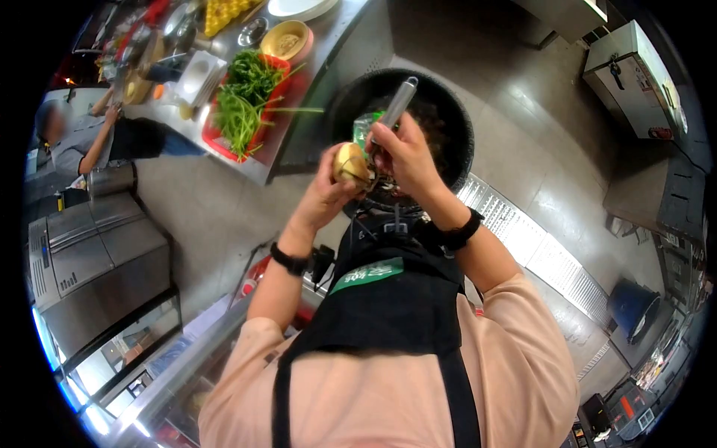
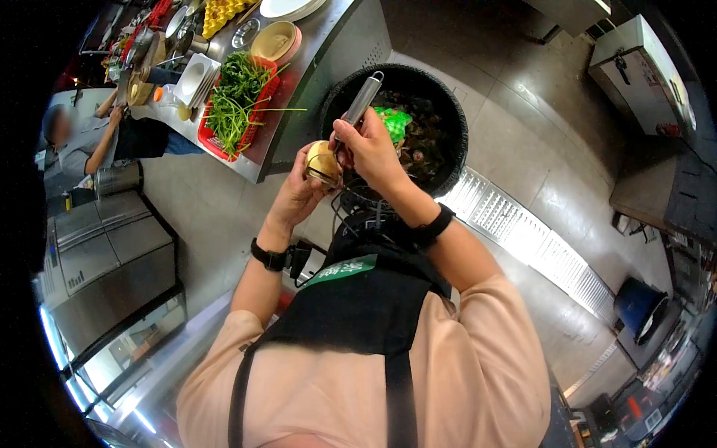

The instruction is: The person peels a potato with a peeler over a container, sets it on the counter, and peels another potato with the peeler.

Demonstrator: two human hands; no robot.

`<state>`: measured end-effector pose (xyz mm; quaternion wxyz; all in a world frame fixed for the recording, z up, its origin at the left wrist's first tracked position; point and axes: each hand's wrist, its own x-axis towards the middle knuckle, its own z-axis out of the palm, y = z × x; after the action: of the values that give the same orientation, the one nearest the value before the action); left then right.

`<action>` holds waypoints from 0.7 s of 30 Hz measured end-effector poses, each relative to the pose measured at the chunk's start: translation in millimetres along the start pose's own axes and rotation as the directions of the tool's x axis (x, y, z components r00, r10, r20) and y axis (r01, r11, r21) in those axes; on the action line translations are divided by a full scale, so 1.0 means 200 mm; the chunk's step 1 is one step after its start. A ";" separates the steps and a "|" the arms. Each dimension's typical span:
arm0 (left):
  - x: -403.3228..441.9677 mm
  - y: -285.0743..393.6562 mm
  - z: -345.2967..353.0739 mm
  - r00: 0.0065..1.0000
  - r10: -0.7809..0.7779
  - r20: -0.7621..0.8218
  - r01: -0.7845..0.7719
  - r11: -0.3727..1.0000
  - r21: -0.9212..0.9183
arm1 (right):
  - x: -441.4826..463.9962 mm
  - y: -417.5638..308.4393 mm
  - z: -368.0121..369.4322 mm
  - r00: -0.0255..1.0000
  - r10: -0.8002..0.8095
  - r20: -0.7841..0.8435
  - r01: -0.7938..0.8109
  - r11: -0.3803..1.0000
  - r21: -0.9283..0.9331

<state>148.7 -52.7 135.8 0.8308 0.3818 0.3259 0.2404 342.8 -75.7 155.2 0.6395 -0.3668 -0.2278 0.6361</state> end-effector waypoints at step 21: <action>-0.02 -0.02 0.02 0.994 -0.036 0.102 0.041 0.998 -0.047 | 0.04 0.06 -0.08 0.996 0.038 -0.082 -0.030 0.995 0.100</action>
<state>149.4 -58.5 135.3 0.8598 0.3666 0.2847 0.2128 349.1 -71.0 134.8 0.6549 -0.3650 -0.1628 0.6414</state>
